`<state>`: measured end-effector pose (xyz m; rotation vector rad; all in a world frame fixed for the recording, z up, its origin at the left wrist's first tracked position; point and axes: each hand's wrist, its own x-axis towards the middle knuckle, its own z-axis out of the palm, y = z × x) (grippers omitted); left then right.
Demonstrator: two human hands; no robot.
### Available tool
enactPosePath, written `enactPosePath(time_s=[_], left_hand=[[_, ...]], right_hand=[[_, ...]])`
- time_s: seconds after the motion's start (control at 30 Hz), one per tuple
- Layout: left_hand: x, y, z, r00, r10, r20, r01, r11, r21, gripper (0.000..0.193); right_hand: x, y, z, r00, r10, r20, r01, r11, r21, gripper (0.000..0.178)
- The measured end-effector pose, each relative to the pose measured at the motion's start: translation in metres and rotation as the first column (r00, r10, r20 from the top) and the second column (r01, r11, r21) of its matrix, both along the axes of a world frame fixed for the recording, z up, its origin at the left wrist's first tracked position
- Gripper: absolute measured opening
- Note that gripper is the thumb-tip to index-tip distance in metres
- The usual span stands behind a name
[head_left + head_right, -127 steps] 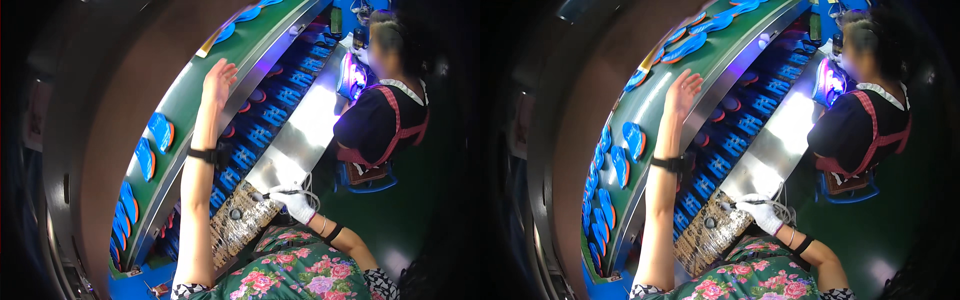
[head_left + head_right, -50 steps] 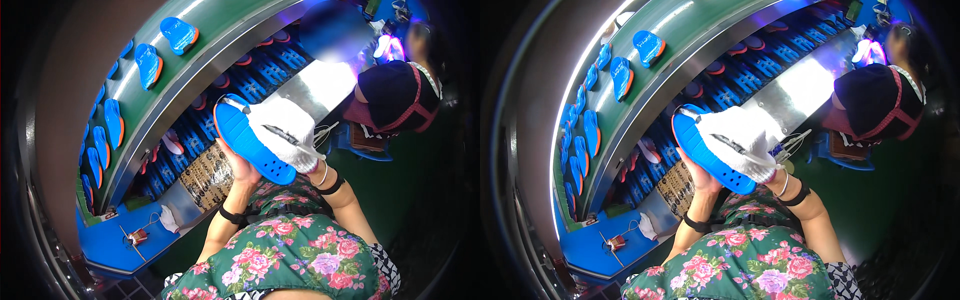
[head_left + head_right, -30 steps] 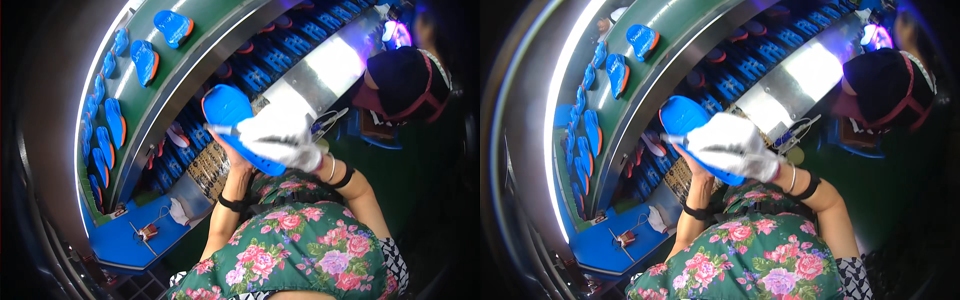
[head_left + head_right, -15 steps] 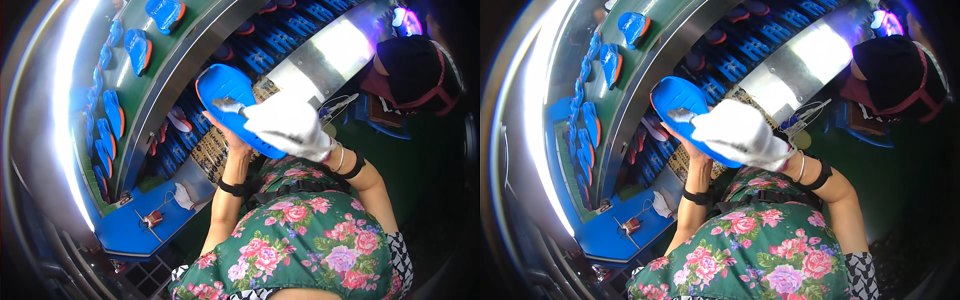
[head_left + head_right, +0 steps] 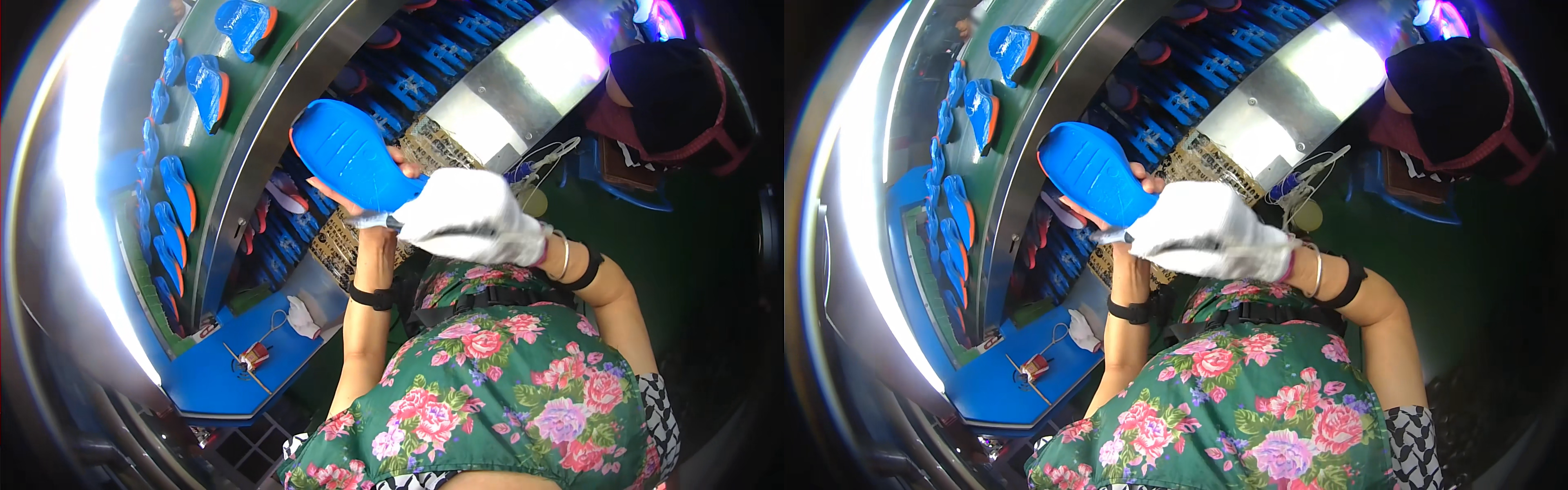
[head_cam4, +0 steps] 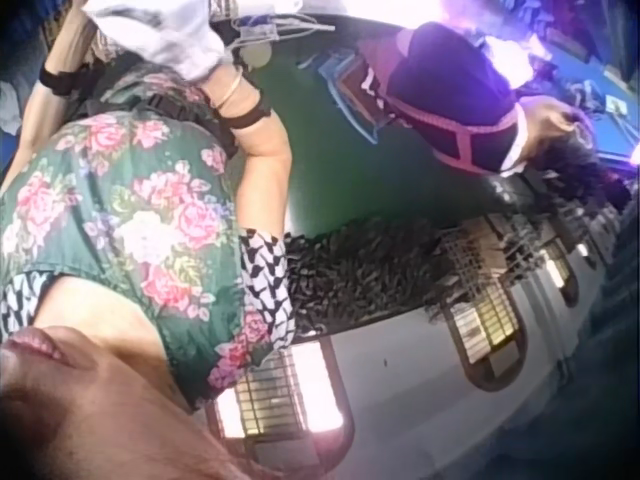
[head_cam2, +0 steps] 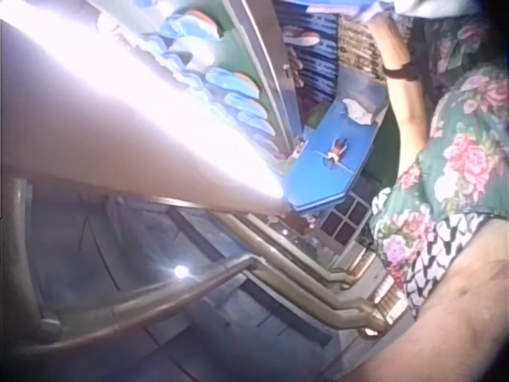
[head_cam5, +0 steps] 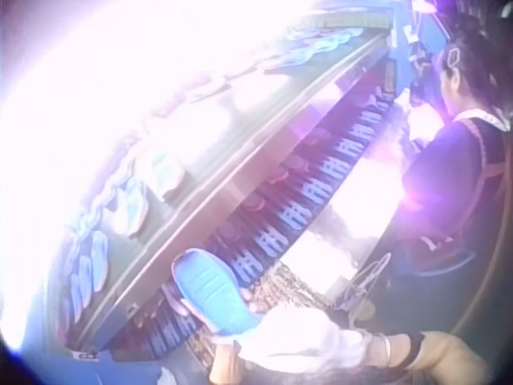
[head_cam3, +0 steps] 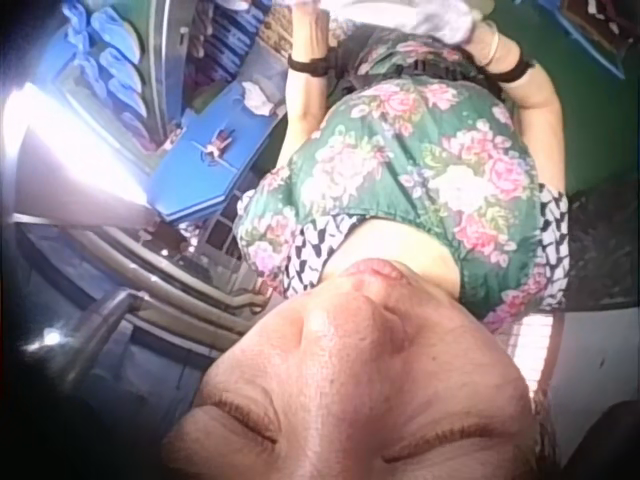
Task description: Apply adhesive to the edges of blue shoe soles using a brush tool at a manufacturing station.
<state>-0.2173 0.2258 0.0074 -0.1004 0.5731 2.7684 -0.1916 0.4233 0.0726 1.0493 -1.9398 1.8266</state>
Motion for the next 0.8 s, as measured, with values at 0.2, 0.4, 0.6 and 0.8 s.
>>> enactPosePath(time_s=[0.2,0.4,0.6,0.8], left_hand=[[-0.01,0.004,0.0,0.997,0.065,0.049,-0.058,0.99,-0.13,0.112],[-0.019,0.004,-0.007,0.989,0.144,0.026,-0.143,0.989,-0.034,0.108],[-0.026,-0.003,-0.012,0.993,0.099,0.06,-0.09,0.985,-0.146,0.11],[-0.032,0.007,-0.006,0.997,-0.068,-0.046,0.074,0.988,0.135,0.111]], right_hand=[[0.008,0.004,-0.014,0.975,-0.159,-0.155,0.182,0.972,0.145,0.028],[0.003,0.013,-0.012,0.977,-0.039,0.209,0.058,0.995,-0.083,0.018],[0.02,0.004,-0.018,0.988,-0.152,-0.033,0.154,0.983,0.101,0.025],[0.005,0.021,-0.021,0.924,-0.041,0.381,0.096,0.987,-0.127,0.02]])
